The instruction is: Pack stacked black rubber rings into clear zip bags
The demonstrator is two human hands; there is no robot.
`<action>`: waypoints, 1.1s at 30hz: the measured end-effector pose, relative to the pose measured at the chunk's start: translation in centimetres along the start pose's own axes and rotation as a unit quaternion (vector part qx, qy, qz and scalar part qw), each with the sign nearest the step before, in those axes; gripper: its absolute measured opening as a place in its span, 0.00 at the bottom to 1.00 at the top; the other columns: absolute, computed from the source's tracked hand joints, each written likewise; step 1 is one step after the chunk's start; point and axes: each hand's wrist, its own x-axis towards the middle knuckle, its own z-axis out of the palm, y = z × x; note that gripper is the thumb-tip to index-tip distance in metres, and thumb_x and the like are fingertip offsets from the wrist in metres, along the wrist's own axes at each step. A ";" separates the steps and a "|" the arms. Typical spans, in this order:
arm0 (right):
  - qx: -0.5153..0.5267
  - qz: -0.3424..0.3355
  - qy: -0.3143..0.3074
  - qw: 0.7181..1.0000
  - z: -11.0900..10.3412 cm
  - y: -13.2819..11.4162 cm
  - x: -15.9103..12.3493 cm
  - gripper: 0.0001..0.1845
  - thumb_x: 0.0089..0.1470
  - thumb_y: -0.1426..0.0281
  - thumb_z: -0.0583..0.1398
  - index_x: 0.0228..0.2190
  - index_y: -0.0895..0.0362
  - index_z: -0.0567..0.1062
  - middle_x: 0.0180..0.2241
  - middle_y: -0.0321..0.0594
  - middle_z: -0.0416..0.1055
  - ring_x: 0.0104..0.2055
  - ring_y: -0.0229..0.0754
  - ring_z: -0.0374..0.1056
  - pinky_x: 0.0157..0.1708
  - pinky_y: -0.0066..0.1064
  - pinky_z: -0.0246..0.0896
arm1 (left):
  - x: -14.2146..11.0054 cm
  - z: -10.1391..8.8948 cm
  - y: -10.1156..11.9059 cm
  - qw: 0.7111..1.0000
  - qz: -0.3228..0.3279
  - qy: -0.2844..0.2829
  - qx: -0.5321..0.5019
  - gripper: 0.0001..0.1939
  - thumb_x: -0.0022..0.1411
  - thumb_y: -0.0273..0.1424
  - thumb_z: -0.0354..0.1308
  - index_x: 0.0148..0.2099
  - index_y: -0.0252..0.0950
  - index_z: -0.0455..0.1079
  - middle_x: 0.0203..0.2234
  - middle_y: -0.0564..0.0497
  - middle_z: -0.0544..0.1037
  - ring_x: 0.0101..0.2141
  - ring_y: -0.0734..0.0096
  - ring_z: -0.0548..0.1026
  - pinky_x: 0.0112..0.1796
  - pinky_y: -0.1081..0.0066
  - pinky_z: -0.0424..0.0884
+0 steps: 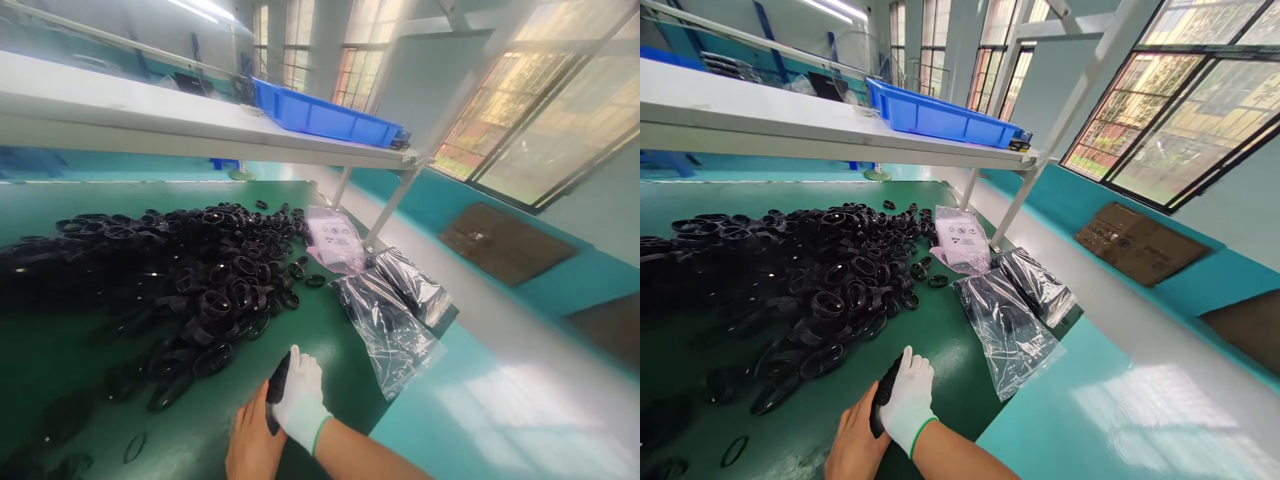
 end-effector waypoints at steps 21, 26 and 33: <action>0.308 0.068 -0.075 0.946 -7.3 34.4 -8.8 0.52 0.31 0.67 0.59 0.58 0.57 0.45 0.57 0.47 0.53 0.57 0.49 0.53 0.55 0.37 0.48 | -1.6 15.8 22.9 0.937 0.279 0.061 0.199 0.10 0.60 0.28 0.45 0.34 0.38 0.69 0.31 0.49 0.72 0.36 0.65 0.68 0.36 0.66 0.62; 0.202 -0.138 -0.076 0.967 -9.7 33.1 -5.1 0.53 0.27 0.68 0.61 0.57 0.63 0.50 0.56 0.51 0.53 0.59 0.54 0.45 0.58 0.43 0.37 | -2.5 15.3 23.6 0.955 0.223 0.117 0.157 0.14 0.63 0.31 0.41 0.34 0.40 0.68 0.28 0.51 0.72 0.30 0.73 0.70 0.32 0.73 0.63; 0.386 -0.057 -0.126 0.912 -12.7 34.4 1.1 0.49 0.35 0.68 0.57 0.59 0.58 0.43 0.51 0.46 0.60 0.52 0.46 0.58 0.53 0.38 0.51 | -3.0 15.2 24.5 0.971 0.187 0.148 0.024 0.12 0.63 0.32 0.42 0.34 0.40 0.67 0.28 0.52 0.72 0.30 0.75 0.72 0.33 0.76 0.67</action>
